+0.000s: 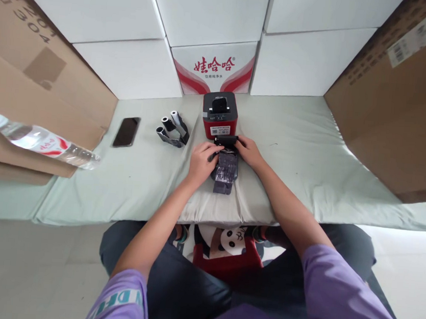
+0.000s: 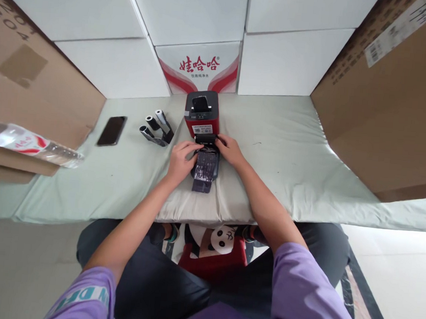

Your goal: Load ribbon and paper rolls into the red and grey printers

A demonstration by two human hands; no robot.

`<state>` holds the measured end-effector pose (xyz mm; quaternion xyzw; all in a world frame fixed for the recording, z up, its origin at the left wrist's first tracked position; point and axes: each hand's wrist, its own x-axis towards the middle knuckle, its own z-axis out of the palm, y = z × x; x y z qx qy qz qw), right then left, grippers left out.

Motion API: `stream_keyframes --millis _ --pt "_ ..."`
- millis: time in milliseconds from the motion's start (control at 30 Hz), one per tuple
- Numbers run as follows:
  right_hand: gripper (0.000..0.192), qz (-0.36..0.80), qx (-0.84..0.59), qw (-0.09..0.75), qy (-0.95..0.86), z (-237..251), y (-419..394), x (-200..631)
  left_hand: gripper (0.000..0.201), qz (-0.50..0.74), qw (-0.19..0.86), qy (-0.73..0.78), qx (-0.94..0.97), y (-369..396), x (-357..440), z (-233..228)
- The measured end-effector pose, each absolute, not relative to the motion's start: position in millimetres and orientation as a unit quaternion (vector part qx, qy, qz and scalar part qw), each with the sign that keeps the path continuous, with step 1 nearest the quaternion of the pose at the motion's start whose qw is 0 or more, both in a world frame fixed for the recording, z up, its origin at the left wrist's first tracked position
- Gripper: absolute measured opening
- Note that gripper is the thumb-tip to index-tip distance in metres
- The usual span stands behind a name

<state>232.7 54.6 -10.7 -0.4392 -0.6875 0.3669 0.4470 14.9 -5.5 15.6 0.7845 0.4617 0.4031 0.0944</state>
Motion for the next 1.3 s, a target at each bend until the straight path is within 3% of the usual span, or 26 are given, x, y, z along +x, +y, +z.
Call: stream_keyframes --millis 467,800,1100,1300 --pt "0.050 0.356 -0.446 0.437 -0.696 -7 52 233 0.022 0.414 0.099 0.468 0.775 1 10 8" --pt "0.035 0.385 -0.417 0.458 -0.684 -9 52 237 0.039 0.364 0.143 0.433 0.813 -2 5 14" --pt "0.043 0.419 -0.381 0.477 -0.672 -5 48 241 0.035 0.441 0.140 0.446 0.766 -22 -9 9" --pt "0.042 0.414 -0.375 0.473 -0.682 -5 47 240 0.047 0.417 0.123 0.447 0.782 -27 -18 1"
